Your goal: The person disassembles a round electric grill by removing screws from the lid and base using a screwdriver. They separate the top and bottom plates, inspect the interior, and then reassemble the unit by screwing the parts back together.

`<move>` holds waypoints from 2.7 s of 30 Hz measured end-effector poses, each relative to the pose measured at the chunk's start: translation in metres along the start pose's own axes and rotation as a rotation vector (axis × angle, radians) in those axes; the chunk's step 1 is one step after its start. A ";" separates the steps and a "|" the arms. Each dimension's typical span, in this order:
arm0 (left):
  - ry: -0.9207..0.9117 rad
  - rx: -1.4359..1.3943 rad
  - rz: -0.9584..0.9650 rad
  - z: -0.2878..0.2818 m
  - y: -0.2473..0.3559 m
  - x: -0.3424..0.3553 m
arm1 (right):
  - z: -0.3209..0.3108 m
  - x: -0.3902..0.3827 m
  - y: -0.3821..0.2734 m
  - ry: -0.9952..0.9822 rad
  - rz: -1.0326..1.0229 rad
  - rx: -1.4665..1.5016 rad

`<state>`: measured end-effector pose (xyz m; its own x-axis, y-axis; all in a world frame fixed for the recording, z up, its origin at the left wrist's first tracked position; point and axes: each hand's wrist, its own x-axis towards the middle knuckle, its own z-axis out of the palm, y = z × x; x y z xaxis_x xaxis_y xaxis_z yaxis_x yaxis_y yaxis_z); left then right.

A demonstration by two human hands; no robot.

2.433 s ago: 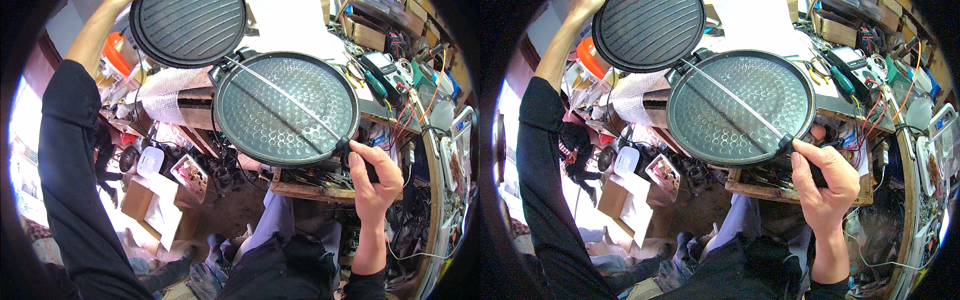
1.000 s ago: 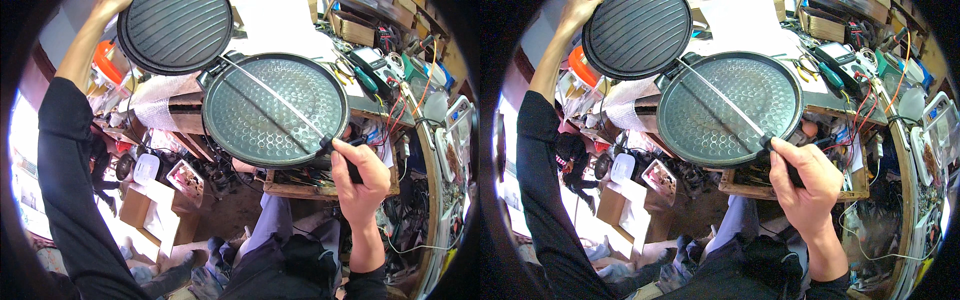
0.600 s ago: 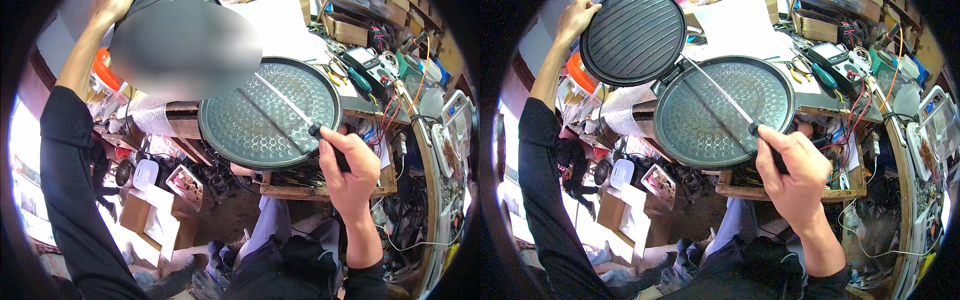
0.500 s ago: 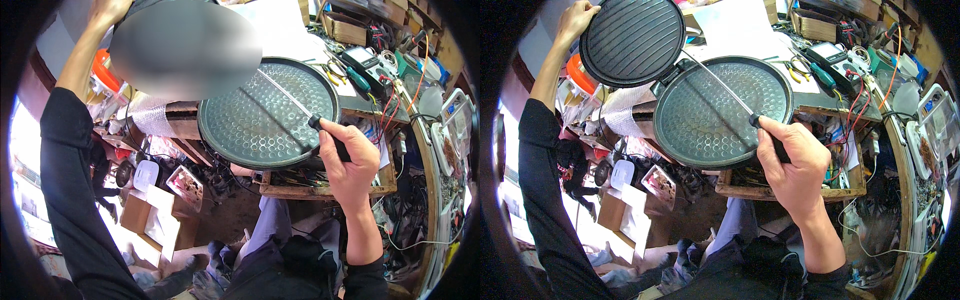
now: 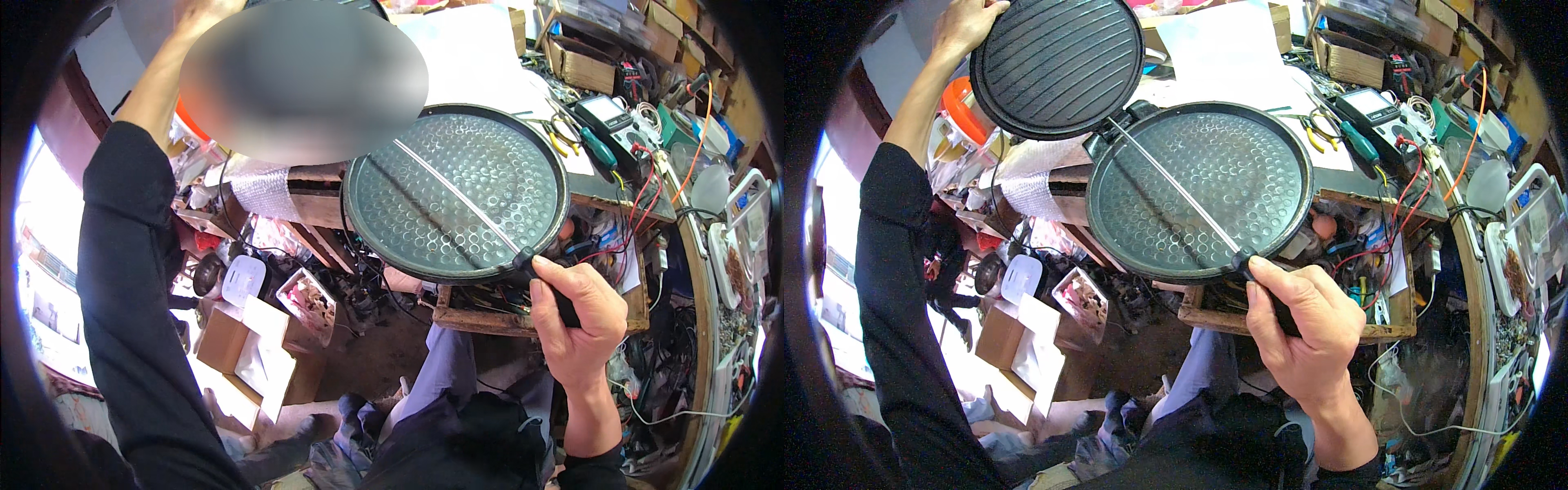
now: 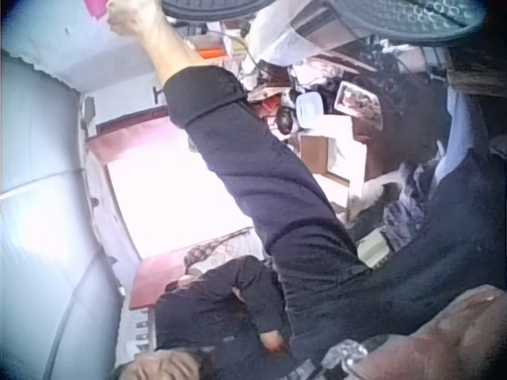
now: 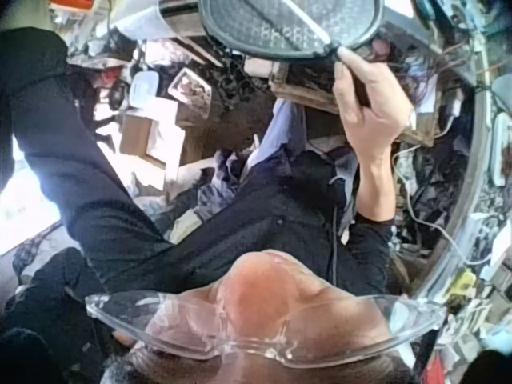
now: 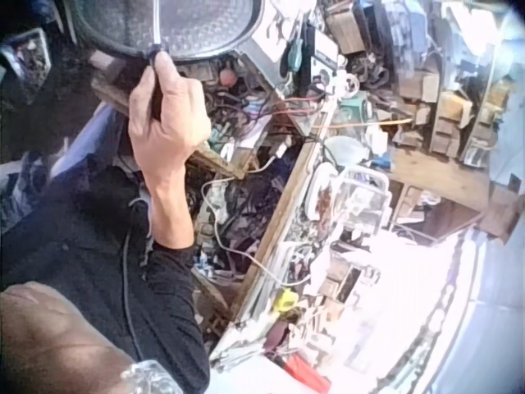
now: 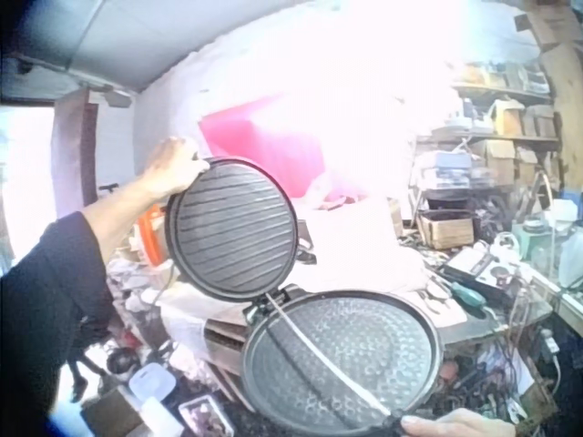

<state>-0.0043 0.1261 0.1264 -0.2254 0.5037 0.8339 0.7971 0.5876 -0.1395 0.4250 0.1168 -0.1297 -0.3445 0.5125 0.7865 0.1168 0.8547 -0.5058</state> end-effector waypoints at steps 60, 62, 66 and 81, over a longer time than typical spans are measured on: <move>-0.039 -0.044 0.041 0.012 -0.018 -0.001 | -0.009 0.108 0.193 -0.032 0.023 -0.918; -0.059 -0.058 0.041 0.019 -0.015 0.003 | -0.022 0.122 0.208 -0.287 0.228 -1.022; -0.044 -0.045 0.053 0.023 -0.020 0.002 | -0.032 0.147 0.207 -0.514 0.328 -0.967; -0.022 -0.006 0.066 0.028 -0.028 0.010 | 0.012 0.131 0.022 -0.402 -0.268 -0.458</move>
<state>-0.0444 0.1327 0.1232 -0.1843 0.5556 0.8108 0.8142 0.5484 -0.1908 0.3711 0.2015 -0.0426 -0.7271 0.2828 0.6256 0.3320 0.9424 -0.0402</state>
